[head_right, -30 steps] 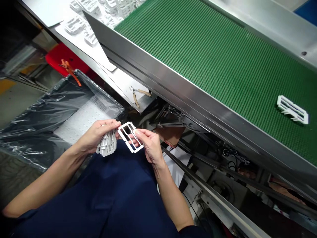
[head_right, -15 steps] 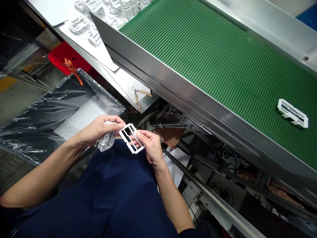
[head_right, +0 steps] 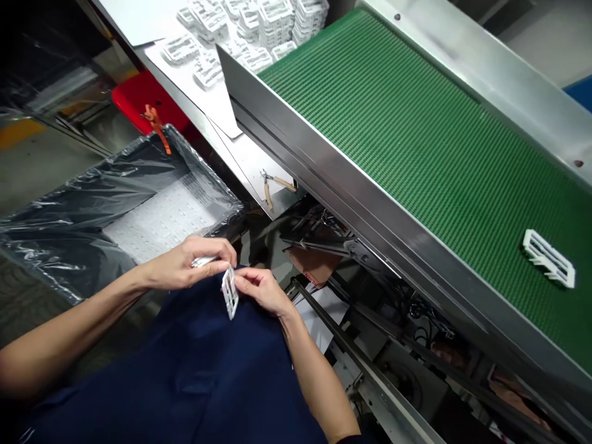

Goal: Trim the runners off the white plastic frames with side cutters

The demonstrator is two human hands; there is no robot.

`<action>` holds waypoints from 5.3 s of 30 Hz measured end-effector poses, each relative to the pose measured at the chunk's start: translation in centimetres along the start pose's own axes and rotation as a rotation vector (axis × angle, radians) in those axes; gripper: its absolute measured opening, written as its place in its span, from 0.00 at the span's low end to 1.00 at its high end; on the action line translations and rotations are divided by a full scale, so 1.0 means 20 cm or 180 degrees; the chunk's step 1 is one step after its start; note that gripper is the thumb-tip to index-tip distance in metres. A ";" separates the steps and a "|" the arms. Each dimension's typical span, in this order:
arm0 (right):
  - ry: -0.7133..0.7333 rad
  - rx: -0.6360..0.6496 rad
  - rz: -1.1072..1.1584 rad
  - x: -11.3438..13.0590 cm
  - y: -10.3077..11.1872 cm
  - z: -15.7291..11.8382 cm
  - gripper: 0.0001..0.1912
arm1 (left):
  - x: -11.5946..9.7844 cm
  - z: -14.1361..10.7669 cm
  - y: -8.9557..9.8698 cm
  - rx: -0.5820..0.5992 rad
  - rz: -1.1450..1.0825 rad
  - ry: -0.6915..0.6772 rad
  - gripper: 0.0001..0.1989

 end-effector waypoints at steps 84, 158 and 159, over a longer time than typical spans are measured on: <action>-0.0393 -0.1146 -0.3289 0.35 0.40 -0.34 0.09 | 0.10 0.00 -0.22 0.0120 -0.0465 0.1188 0.17; 0.0784 -0.1849 -0.3499 0.43 0.31 0.29 0.24 | 0.10 -0.20 -0.03 -0.1522 -0.0682 0.0811 0.14; 0.0826 -0.2017 -0.3731 0.45 0.35 0.40 0.25 | 0.14 -0.22 -0.03 -0.1619 -0.0983 0.0926 0.13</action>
Point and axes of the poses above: each hand's wrist, its own z-axis towards the middle knuckle, its own y-axis out of the back of the hand, x = y × z, the point moved 5 cm from there along z, towards the middle knuckle, and after that the axes turned 1 degree about -z, right-handed, at the moved point
